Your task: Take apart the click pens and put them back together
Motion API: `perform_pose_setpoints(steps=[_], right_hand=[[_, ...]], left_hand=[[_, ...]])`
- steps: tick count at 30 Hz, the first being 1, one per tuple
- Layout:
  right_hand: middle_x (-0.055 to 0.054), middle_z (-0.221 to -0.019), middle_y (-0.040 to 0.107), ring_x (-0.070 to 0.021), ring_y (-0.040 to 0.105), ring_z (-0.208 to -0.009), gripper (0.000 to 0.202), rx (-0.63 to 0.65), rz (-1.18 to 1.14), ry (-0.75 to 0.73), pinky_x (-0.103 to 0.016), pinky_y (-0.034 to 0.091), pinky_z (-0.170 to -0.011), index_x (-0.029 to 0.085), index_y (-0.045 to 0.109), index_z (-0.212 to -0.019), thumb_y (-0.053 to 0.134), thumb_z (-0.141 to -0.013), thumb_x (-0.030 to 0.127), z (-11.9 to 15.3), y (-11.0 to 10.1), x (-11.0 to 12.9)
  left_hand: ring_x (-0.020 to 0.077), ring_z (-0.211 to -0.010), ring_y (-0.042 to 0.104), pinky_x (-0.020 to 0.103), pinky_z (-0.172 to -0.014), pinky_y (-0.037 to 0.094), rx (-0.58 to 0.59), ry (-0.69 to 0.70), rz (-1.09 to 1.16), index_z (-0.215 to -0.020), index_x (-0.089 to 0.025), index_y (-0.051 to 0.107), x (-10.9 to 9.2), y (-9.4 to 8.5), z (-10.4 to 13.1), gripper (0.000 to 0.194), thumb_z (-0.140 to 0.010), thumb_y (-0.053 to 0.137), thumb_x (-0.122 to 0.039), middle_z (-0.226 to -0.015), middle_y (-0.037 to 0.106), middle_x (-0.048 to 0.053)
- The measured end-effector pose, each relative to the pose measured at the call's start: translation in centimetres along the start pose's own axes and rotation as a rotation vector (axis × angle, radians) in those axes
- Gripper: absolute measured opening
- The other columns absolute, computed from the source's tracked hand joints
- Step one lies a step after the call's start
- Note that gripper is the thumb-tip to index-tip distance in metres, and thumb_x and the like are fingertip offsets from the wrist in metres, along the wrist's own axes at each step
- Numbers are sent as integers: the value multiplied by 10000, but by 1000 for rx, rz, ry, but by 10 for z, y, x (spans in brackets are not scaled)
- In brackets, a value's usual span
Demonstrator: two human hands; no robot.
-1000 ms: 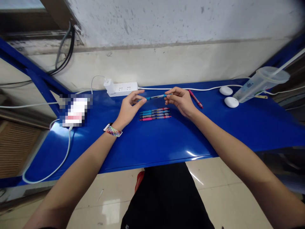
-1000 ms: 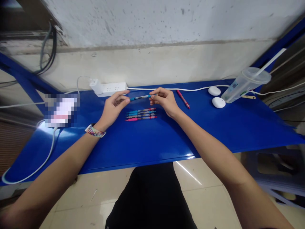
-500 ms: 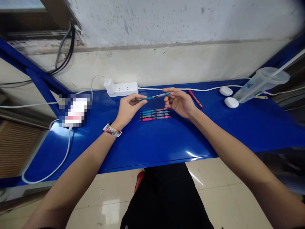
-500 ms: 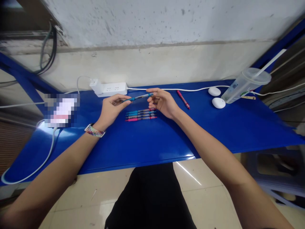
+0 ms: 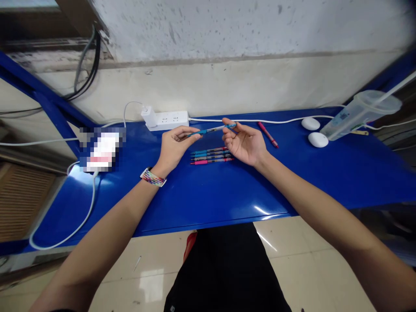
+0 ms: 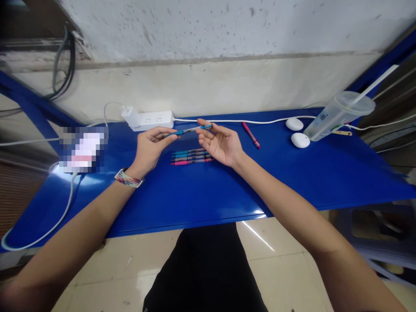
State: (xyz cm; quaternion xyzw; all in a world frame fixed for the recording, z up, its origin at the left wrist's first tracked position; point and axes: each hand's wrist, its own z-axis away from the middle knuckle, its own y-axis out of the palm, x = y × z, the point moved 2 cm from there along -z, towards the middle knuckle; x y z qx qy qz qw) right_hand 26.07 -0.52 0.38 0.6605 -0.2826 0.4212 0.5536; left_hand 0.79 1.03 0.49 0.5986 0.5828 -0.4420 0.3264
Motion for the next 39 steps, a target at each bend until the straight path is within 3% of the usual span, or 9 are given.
perform_pose_setpoints(steps=[10, 16, 23, 29, 39], right_hand=[[-70, -990, 829, -215, 792, -929, 381, 16, -20, -61, -374, 701, -899, 212, 773, -1176, 777, -914, 488, -1, -1, -4], [-103, -1001, 822, -264, 795, -994, 408, 18, 30, -96, -433, 709, -910, 204, 759, -1160, 740, -932, 542, -1, 0, -3], [-87, -960, 848, -219, 805, -887, 285, -123, -131, -37, -366, 716, -880, 197, 777, -1116, 738, -879, 350, -5, -5, -10], [-79, -999, 860, -224, 828, -947, 332, -69, -136, -80, -371, 716, -913, 199, 778, -1171, 760, -886, 369, -5, -6, -8], [-117, -996, 843, -246, 796, -965, 338, -122, -139, -61, -376, 713, -878, 183, 762, -1105, 697, -876, 422, -4, -5, -6]], left_hand=[[253, -1013, 842, 419, -978, 687, -36, 0, -42, -1028, -221, 883, -1, 1, 2, 294, -845, 963, -435, -1057, 891, 80], [226, -949, 816, 386, -901, 672, -37, 7, -47, -1042, -243, 882, 4, 0, -1, 261, -862, 943, -421, -1055, 886, 75], [247, -1007, 838, 412, -968, 684, 6, 1, -52, -1071, -250, 896, 1, 2, 1, 273, -885, 935, -446, -1094, 896, 76], [261, -1036, 867, 442, -1014, 703, -2, 11, -35, -1115, -268, 897, 2, 1, 0, 261, -910, 926, -427, -1098, 902, 76], [271, -1056, 878, 452, -1043, 710, 2, 9, 6, -1114, -252, 897, 0, 3, 0, 254, -907, 924, -398, -1103, 903, 87]])
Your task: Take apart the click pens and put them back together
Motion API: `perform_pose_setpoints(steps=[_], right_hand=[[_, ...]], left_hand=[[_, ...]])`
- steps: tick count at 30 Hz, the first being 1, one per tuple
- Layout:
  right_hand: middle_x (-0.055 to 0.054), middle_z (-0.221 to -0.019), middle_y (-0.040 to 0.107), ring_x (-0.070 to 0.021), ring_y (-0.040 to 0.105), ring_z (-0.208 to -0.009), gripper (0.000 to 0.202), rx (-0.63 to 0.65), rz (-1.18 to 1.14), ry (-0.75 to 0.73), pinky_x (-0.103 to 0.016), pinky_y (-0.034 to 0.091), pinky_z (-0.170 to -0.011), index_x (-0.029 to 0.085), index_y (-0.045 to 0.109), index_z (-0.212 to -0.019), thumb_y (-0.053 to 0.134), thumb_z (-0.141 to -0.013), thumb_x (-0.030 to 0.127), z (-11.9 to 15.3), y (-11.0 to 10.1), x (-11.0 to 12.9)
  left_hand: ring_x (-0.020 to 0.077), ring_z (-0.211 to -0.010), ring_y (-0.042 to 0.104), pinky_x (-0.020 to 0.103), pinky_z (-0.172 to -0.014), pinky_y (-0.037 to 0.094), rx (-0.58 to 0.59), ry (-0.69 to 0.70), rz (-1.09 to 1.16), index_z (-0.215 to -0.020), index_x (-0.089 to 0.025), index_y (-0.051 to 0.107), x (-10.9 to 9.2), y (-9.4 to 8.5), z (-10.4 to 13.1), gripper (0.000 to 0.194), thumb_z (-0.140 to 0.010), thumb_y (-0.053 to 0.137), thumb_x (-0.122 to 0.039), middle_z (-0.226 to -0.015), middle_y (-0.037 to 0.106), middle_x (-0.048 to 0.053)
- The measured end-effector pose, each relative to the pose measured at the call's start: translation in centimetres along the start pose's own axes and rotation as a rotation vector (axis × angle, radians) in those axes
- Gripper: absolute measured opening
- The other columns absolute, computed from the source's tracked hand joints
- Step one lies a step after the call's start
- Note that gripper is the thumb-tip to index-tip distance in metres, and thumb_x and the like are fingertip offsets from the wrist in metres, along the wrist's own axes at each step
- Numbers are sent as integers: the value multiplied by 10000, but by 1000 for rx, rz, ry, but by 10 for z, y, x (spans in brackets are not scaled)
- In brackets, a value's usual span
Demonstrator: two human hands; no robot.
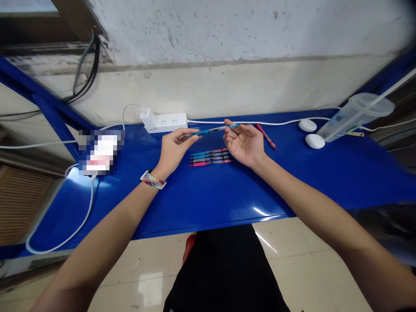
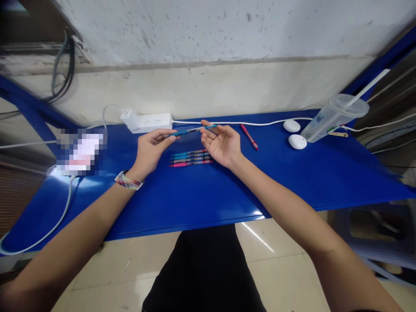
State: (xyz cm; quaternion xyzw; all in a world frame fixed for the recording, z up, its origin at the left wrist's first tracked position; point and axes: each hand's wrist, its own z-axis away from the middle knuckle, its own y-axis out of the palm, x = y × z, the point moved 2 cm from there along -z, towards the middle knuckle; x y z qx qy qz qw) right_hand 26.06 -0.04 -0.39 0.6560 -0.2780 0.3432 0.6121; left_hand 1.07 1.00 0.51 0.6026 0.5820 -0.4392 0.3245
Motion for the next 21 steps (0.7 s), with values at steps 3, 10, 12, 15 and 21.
perform_pose_setpoints(steps=[3, 10, 12, 15, 21], right_hand=[[-97, -965, 823, -235, 782, -929, 334, 18, 76, -25, -380, 706, -884, 201, 747, -1103, 712, -868, 435, -2, -3, 0], [-79, -945, 811, -212, 761, -862, 332, 45, 96, -33, -366, 696, -868, 211, 753, -1110, 736, -855, 422, -4, -7, -1], [-80, -957, 821, -205, 763, -860, 346, 43, 36, -16, -355, 695, -872, 200, 765, -1130, 736, -853, 407, -4, -6, -1], [-72, -956, 830, -196, 758, -841, 328, 39, -9, -5, -341, 692, -866, 204, 769, -1134, 753, -862, 387, -4, -6, -1], [-74, -984, 837, -214, 780, -903, 326, 63, 51, -49, -357, 693, -884, 214, 761, -1153, 754, -900, 418, -4, -9, -2]], left_hand=[[270, -1057, 872, 463, -1047, 708, 8, 10, -29, -1136, -268, 904, 1, -1, 0, 240, -926, 905, -383, -1102, 901, 82], [251, -1080, 822, 417, -961, 708, -37, 86, -100, -1117, -323, 928, -2, -3, 1, 199, -921, 905, -341, -1157, 889, 59], [250, -1081, 824, 419, -975, 706, -38, 78, -91, -1119, -314, 927, -1, -3, 1, 201, -921, 905, -341, -1158, 890, 59], [249, -1054, 833, 429, -992, 703, -59, 55, -80, -1101, -289, 918, 0, -3, 1, 202, -907, 919, -345, -1152, 895, 60], [242, -1047, 821, 415, -974, 691, -103, 54, -93, -1032, -254, 876, 3, -5, -1, 178, -875, 931, -316, -1118, 889, 68]])
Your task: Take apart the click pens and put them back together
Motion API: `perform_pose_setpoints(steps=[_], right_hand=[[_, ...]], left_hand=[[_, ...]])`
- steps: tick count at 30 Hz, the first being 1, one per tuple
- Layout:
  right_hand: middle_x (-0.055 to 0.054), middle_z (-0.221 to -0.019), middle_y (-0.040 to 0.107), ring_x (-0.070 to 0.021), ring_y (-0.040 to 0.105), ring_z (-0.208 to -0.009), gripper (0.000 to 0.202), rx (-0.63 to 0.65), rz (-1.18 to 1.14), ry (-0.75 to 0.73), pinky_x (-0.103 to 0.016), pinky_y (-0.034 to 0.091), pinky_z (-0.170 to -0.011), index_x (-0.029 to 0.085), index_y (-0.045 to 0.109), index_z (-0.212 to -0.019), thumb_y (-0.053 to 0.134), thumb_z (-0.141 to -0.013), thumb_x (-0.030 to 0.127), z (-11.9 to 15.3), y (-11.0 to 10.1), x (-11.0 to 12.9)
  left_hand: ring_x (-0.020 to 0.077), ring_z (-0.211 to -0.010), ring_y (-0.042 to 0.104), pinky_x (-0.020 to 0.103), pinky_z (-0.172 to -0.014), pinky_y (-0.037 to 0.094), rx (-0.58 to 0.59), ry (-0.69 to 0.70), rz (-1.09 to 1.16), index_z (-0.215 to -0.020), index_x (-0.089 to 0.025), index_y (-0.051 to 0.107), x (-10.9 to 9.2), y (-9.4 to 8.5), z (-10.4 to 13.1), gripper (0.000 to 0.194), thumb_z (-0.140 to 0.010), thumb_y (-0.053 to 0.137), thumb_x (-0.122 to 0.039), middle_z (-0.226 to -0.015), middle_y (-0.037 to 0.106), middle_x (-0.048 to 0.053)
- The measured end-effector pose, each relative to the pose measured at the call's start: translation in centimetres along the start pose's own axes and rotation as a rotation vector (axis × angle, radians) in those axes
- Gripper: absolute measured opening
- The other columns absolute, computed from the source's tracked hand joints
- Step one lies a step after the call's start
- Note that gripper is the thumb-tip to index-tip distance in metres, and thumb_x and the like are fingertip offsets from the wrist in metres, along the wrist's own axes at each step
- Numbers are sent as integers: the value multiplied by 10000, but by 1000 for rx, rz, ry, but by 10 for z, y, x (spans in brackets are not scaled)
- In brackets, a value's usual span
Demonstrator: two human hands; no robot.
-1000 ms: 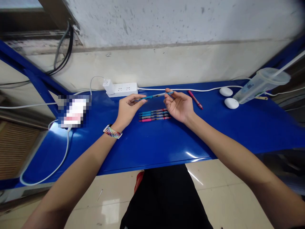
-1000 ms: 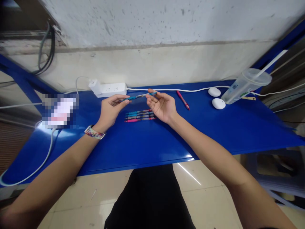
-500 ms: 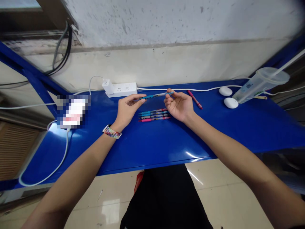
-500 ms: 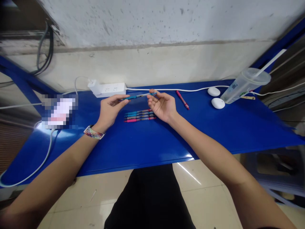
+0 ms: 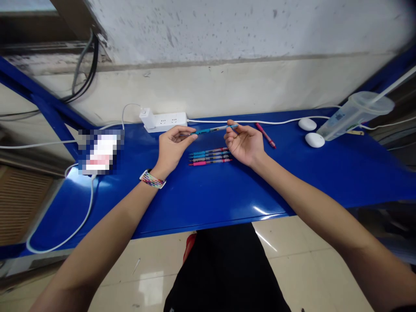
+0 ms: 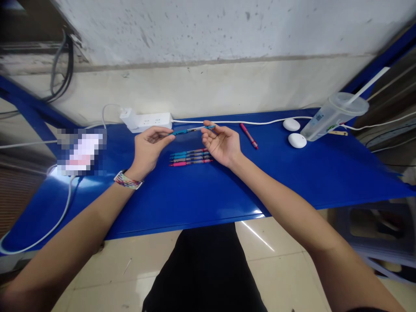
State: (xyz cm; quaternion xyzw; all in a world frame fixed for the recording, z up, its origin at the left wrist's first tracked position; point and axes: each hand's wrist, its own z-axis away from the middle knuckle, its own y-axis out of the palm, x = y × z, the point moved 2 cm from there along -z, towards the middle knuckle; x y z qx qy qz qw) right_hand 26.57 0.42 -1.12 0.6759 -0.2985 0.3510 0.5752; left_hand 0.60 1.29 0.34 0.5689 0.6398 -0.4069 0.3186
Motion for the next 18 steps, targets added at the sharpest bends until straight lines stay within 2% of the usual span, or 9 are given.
perform_pose_setpoints(steps=[3, 8, 12, 18], right_hand=[[-90, -1014, 845, -215, 794, -935, 337, 5, -61, 23, -342, 696, -893, 192, 768, -1180, 714, -939, 421, 1, 3, 2], [-77, -956, 849, -179, 797, -857, 243, -56, -235, 127, -277, 696, -833, 177, 765, -1167, 632, -992, 279, 1, 7, 5], [-60, -886, 846, -154, 791, -785, 206, -69, -294, 164, -241, 693, -780, 180, 764, -1096, 596, -977, 196, 2, 9, 5], [-57, -976, 864, -175, 824, -893, 268, -54, -229, 133, -281, 715, -839, 190, 785, -1204, 612, -1005, 240, 1, 7, 4]], left_hand=[[231, -1025, 815, 398, -951, 684, -8, 9, 22, -1010, -254, 868, 1, 0, -1, 170, -865, 938, -310, -1083, 883, 64], [217, -964, 817, 375, -918, 678, -26, 9, 56, -979, -249, 875, 3, 1, -1, 166, -835, 947, -286, -1023, 884, 53], [213, -948, 817, 366, -898, 673, -28, 26, 62, -969, -253, 883, 1, 0, -2, 151, -833, 945, -274, -1005, 885, 48], [207, -946, 816, 359, -891, 670, -46, 27, 65, -959, -260, 889, 1, -1, -3, 148, -823, 950, -256, -1006, 889, 44]])
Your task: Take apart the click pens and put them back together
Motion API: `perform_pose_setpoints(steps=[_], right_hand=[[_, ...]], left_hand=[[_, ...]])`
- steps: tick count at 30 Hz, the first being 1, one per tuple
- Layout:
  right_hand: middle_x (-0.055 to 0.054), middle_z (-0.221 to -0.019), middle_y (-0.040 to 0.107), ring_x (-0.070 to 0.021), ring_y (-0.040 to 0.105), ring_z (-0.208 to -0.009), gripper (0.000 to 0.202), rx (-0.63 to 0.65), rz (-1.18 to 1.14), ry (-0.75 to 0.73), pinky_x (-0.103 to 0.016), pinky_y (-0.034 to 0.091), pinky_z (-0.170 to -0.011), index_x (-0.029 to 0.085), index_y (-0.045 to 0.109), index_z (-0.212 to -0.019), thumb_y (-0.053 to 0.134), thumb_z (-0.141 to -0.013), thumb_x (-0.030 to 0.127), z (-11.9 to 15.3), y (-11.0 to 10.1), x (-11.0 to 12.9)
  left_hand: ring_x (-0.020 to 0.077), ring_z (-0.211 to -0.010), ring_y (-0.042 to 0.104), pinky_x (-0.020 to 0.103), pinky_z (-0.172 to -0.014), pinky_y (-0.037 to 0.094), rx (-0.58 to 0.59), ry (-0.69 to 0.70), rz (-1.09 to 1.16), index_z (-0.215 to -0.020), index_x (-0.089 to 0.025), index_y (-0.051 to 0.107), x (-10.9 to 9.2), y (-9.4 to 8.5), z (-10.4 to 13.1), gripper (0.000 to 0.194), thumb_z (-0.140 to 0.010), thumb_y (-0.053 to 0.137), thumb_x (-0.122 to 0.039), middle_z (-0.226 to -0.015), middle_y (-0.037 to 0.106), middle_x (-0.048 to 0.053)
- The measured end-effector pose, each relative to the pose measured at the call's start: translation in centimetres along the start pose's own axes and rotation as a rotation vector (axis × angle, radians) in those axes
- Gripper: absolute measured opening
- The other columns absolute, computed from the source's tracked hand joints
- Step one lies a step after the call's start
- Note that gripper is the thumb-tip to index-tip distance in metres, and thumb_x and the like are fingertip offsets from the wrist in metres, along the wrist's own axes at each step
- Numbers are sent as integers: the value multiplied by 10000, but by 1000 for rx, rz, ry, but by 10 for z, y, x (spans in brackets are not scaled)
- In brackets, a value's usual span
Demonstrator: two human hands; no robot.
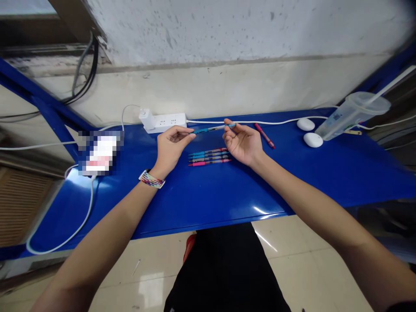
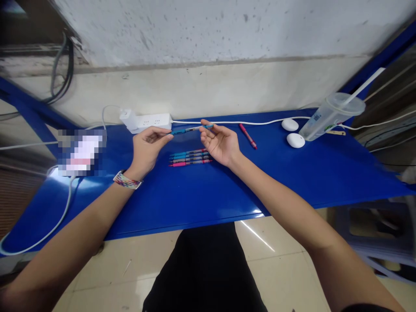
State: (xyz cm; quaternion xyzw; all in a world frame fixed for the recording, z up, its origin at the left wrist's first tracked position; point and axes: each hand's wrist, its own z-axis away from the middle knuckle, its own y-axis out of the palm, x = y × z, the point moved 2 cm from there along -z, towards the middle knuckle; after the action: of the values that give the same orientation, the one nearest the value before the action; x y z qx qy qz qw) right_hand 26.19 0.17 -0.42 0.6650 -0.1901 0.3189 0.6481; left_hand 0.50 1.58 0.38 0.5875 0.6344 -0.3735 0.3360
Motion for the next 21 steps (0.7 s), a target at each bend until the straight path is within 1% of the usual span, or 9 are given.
perform_pose_setpoints(steps=[2, 5, 9, 13, 17, 21], right_hand=[[-60, -999, 866, -182, 833, -952, 240, 1, 33, -15, -290, 714, -876, 198, 783, -1186, 639, -1001, 246, -2, -3, -1], [-64, -1003, 865, -183, 835, -976, 217, 11, 72, -42, -291, 711, -905, 200, 783, -1159, 662, -989, 258, -4, -6, -2], [-83, -1016, 864, -194, 834, -998, 281, 38, 109, -74, -298, 714, -906, 181, 786, -1189, 660, -992, 339, -3, -5, -1], [-101, -1063, 863, -237, 835, -1096, 312, 23, 196, -90, -352, 726, -908, 185, 780, -1208, 649, -1006, 384, -2, -4, 1], [-74, -1050, 866, -237, 839, -1111, 245, 20, 257, -91, -354, 731, -905, 220, 773, -1182, 646, -1017, 349, -3, -7, 1], [-55, -1029, 874, -208, 849, -1044, 248, 32, 137, -71, -334, 736, -919, 213, 780, -1195, 629, -1014, 290, -2, -3, 1]], left_hand=[[207, -949, 816, 362, -897, 670, -1, -6, -6, -962, -257, 888, 1, 0, 0, 147, -827, 947, -254, -1010, 890, 46], [212, -955, 818, 373, -911, 676, 12, -19, -23, -975, -253, 885, 3, 0, 0, 141, -844, 936, -258, -1019, 889, 50], [208, -944, 817, 362, -897, 672, 21, -16, -13, -981, -253, 891, 5, 0, 0, 154, -838, 945, -269, -996, 883, 47], [205, -923, 814, 354, -872, 667, 16, -22, -19, -980, -250, 890, 7, 0, 0, 156, -835, 944, -269, -975, 879, 42], [209, -938, 820, 364, -893, 673, 25, -32, -18, -988, -249, 890, 7, 1, 0, 153, -842, 933, -260, -993, 884, 48], [209, -931, 819, 363, -885, 673, 20, -22, -9, -974, -254, 892, 6, 1, -1, 150, -833, 943, -266, -996, 886, 46]])
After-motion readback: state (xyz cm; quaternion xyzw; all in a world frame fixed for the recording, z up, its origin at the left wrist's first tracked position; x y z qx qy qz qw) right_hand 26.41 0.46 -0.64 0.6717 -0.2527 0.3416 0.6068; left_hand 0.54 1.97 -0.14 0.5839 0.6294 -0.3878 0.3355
